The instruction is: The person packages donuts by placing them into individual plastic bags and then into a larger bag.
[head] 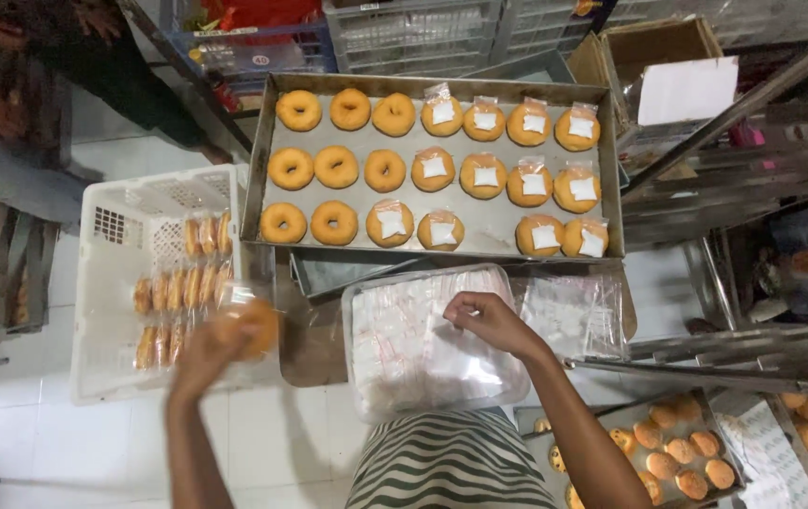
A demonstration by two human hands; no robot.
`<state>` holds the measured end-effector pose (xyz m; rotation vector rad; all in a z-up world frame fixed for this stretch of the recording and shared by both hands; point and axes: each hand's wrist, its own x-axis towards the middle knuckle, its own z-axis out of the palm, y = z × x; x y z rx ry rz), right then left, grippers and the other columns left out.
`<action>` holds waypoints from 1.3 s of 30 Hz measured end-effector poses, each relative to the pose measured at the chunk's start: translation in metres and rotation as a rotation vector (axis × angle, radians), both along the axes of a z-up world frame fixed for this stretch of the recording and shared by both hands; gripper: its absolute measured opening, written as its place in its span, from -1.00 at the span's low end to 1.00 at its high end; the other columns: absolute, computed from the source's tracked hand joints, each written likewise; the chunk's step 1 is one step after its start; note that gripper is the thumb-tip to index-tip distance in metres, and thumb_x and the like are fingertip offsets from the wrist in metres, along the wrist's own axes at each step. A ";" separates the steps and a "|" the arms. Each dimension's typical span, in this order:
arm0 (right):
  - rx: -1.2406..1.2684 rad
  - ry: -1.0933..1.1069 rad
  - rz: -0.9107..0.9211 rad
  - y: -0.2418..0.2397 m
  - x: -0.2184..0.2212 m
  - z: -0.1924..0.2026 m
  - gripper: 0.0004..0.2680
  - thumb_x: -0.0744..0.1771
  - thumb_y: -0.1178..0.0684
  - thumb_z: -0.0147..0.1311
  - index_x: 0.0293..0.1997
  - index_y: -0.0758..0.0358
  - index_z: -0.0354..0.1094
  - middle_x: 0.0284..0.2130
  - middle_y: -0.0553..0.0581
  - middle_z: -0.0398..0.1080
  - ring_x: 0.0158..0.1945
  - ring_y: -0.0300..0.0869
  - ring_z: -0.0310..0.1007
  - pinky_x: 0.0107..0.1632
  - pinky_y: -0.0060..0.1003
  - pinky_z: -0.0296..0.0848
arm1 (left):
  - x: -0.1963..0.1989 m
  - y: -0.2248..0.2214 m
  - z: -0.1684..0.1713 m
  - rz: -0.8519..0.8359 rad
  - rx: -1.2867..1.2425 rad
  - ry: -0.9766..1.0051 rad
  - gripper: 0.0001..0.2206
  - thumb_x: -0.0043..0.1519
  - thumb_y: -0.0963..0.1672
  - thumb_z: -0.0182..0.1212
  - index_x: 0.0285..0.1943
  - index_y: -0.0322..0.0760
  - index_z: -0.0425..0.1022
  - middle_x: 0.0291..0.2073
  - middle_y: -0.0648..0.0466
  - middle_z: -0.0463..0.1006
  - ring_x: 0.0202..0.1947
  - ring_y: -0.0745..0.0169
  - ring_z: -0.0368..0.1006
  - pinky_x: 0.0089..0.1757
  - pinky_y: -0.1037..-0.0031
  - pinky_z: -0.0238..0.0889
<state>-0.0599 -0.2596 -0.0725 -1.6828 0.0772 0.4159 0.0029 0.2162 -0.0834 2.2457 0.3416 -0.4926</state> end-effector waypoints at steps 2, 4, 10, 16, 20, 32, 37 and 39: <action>-0.004 0.036 -0.021 -0.003 -0.015 -0.013 -0.96 0.33 0.18 0.13 -0.24 0.25 0.50 -0.49 0.04 0.49 -0.44 -0.34 0.31 -0.37 -0.48 0.33 | 0.009 0.040 0.010 0.032 0.062 -0.142 -0.36 0.06 0.14 0.45 0.06 -0.48 0.51 -0.24 -0.37 0.55 -0.18 -0.42 0.47 -0.12 0.00 0.28; -0.012 0.066 -0.031 -0.003 -0.025 -0.017 -0.94 0.34 0.19 0.11 -0.23 0.32 0.49 -0.49 0.12 0.51 -0.42 -0.26 0.35 -0.35 -0.41 0.38 | 0.017 0.111 -0.047 0.074 0.124 -0.289 -0.48 0.13 0.07 0.47 -0.06 -0.50 0.52 -0.45 -0.33 0.53 -0.39 -0.30 0.46 -0.31 0.09 0.27; 0.040 0.203 -0.107 -0.010 -0.049 -0.044 -0.91 0.37 0.11 0.11 -0.21 0.27 0.52 -0.54 0.00 0.46 -0.55 -0.38 0.30 -0.45 -0.54 0.29 | 0.057 0.184 -0.155 0.180 0.515 -0.017 -0.50 0.22 0.15 0.16 0.25 -0.06 0.35 -0.41 -0.17 0.67 -0.38 -0.26 0.65 -0.07 -0.05 0.42; 0.040 0.200 -0.101 -0.014 -0.061 -0.052 -0.87 0.38 0.04 0.10 -0.21 0.25 0.54 -0.62 0.05 0.47 -0.62 -0.40 0.09 -0.50 -0.50 0.06 | 0.039 0.148 -0.187 0.103 0.737 -0.024 -0.51 0.34 0.12 0.03 0.28 -0.20 0.18 -0.10 -0.32 0.62 0.02 -0.32 0.57 0.00 -0.01 0.43; 0.010 0.191 -0.112 -0.020 -0.068 -0.063 -0.88 0.38 0.06 0.08 -0.18 0.22 0.54 -0.62 0.04 0.48 -0.57 -0.40 0.08 -0.45 -0.50 0.04 | 0.031 0.134 -0.201 0.131 0.649 -0.061 -0.48 0.40 0.10 -0.03 0.37 -0.29 0.08 0.10 -0.39 0.42 0.13 -0.47 0.43 0.09 -0.06 0.34; 0.034 0.183 -0.128 -0.033 -0.062 -0.066 -0.87 0.38 0.09 0.02 -0.15 0.19 0.53 -0.61 0.05 0.47 -0.57 -0.38 0.14 -0.44 -0.50 0.09 | 0.012 0.106 -0.184 0.270 0.510 -0.341 -0.50 0.14 -0.09 0.01 0.29 -0.40 0.35 0.07 -0.40 0.43 0.13 -0.49 0.37 0.10 -0.10 0.25; 0.001 0.177 -0.139 -0.038 -0.059 -0.067 -0.85 0.37 0.17 -0.02 -0.10 0.25 0.53 -0.60 0.14 0.49 -0.60 -0.31 0.14 -0.47 -0.43 0.13 | -0.008 -0.019 -0.142 0.394 0.259 -0.954 -0.65 0.35 0.07 0.00 0.02 -0.20 0.51 -0.23 -0.09 0.48 -0.19 -0.16 0.46 -0.19 0.29 0.39; 0.015 0.185 -0.128 -0.040 -0.059 -0.069 -0.85 0.36 0.18 0.00 -0.09 0.23 0.53 -0.59 0.11 0.48 -0.59 -0.33 0.16 -0.48 -0.45 0.16 | -0.023 -0.104 -0.101 0.090 -0.044 -1.008 -0.85 0.34 -0.13 0.16 -0.20 -0.34 0.49 -0.37 -0.19 0.36 -0.24 -0.21 0.31 -0.03 0.26 0.19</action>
